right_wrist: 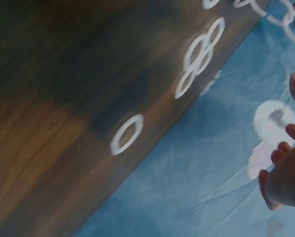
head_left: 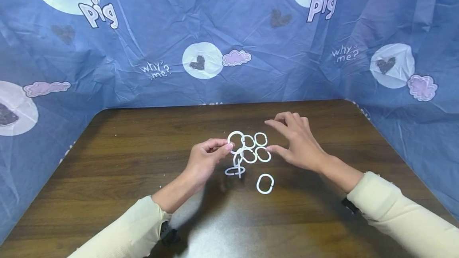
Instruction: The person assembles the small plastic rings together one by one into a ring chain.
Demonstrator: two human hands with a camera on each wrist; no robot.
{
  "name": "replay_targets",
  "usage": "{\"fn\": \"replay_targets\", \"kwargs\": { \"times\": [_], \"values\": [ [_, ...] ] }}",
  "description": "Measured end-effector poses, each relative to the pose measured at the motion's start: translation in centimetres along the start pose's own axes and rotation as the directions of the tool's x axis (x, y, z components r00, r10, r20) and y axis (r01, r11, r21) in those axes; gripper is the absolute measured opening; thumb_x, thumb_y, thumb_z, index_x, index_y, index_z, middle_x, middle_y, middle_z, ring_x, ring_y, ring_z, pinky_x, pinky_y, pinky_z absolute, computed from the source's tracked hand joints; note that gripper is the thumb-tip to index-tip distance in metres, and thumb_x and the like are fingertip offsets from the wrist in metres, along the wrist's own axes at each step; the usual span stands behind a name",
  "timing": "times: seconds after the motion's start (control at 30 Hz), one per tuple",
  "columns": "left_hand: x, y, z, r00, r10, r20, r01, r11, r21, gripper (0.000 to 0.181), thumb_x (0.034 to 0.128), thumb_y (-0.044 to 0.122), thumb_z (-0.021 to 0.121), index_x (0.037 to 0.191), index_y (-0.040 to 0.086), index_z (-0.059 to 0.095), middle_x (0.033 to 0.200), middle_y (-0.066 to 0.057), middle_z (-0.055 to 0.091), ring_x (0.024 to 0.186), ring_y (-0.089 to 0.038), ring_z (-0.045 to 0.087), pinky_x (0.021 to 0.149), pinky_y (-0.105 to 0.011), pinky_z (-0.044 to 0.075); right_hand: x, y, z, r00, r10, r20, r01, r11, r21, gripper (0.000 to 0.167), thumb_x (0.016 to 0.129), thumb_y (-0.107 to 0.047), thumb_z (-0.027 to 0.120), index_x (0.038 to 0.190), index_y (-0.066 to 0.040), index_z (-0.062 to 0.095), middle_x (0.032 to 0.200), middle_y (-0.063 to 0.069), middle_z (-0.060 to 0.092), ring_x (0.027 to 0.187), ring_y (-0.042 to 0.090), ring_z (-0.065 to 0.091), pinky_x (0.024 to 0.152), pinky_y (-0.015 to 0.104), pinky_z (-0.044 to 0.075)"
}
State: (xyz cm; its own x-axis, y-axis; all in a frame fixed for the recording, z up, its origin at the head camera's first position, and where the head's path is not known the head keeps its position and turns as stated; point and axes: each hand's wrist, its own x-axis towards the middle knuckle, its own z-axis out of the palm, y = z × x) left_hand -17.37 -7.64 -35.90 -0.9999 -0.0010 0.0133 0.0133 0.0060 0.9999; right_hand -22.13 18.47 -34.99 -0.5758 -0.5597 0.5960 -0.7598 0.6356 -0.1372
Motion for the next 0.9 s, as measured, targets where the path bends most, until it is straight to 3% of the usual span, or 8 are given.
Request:
{"fn": "replay_targets", "kwargs": {
  "times": [0.13, 0.3, 0.67, 0.9],
  "values": [
    [0.0, 0.0, -0.1, 1.000, -0.009, 0.005, 0.009, 1.000, 0.000, 0.018, 0.0851, 0.011, 0.072, 0.100, 0.000, 0.072, 0.082, 0.004, 0.067, 0.078, -0.014, 0.059, 0.069, -0.023, 0.046, -1.1, 2.1, -0.3, 0.989, 0.108, 0.102, -0.104, 0.994, -0.038, 0.070, 0.072, -0.034, 0.084, 0.133, -0.014, 0.056, 0.117, 0.009, 0.049, 0.098, 0.026, 0.041, 0.081, 0.044, 0.027],
    [0.0, 0.0, -0.2, 1.000, -0.015, 0.009, 0.015, 1.000, -0.002, 0.018, 0.0855, 0.012, 0.072, 0.100, 0.001, 0.072, 0.083, 0.004, 0.069, 0.080, -0.015, 0.060, 0.069, -0.023, 0.047, -2.5, 4.4, -0.6, 0.959, 0.203, 0.196, -0.186, 0.977, -0.102, 0.071, 0.073, -0.035, 0.083, 0.134, -0.014, 0.055, 0.118, 0.012, 0.048, 0.099, 0.029, 0.041, 0.080, 0.046, 0.027],
    [0.0, 0.1, -0.4, 1.000, -0.021, 0.012, 0.021, 1.000, -0.012, 0.018, 0.0854, 0.012, 0.072, 0.100, 0.001, 0.072, 0.081, 0.005, 0.067, 0.075, -0.012, 0.058, 0.065, -0.022, 0.045, -4.2, 7.2, -0.3, 0.900, 0.314, 0.304, -0.277, 0.948, -0.157, 0.071, 0.071, -0.037, 0.084, 0.132, -0.013, 0.057, 0.116, 0.015, 0.049, 0.101, 0.032, 0.040, 0.076, 0.049, 0.028],
    [-0.1, 0.2, -0.5, 1.000, -0.026, 0.014, 0.026, 1.000, -0.011, 0.019, 0.0861, 0.012, 0.071, 0.101, 0.001, 0.071, 0.083, 0.004, 0.068, 0.078, -0.014, 0.059, 0.069, -0.024, 0.047, -4.3, 8.1, -0.2, 0.846, 0.377, 0.376, -0.333, 0.926, -0.178, 0.069, 0.073, -0.039, 0.082, 0.133, -0.014, 0.058, 0.119, 0.016, 0.048, 0.104, 0.035, 0.039, 0.080, 0.054, 0.029]
  ]
}}
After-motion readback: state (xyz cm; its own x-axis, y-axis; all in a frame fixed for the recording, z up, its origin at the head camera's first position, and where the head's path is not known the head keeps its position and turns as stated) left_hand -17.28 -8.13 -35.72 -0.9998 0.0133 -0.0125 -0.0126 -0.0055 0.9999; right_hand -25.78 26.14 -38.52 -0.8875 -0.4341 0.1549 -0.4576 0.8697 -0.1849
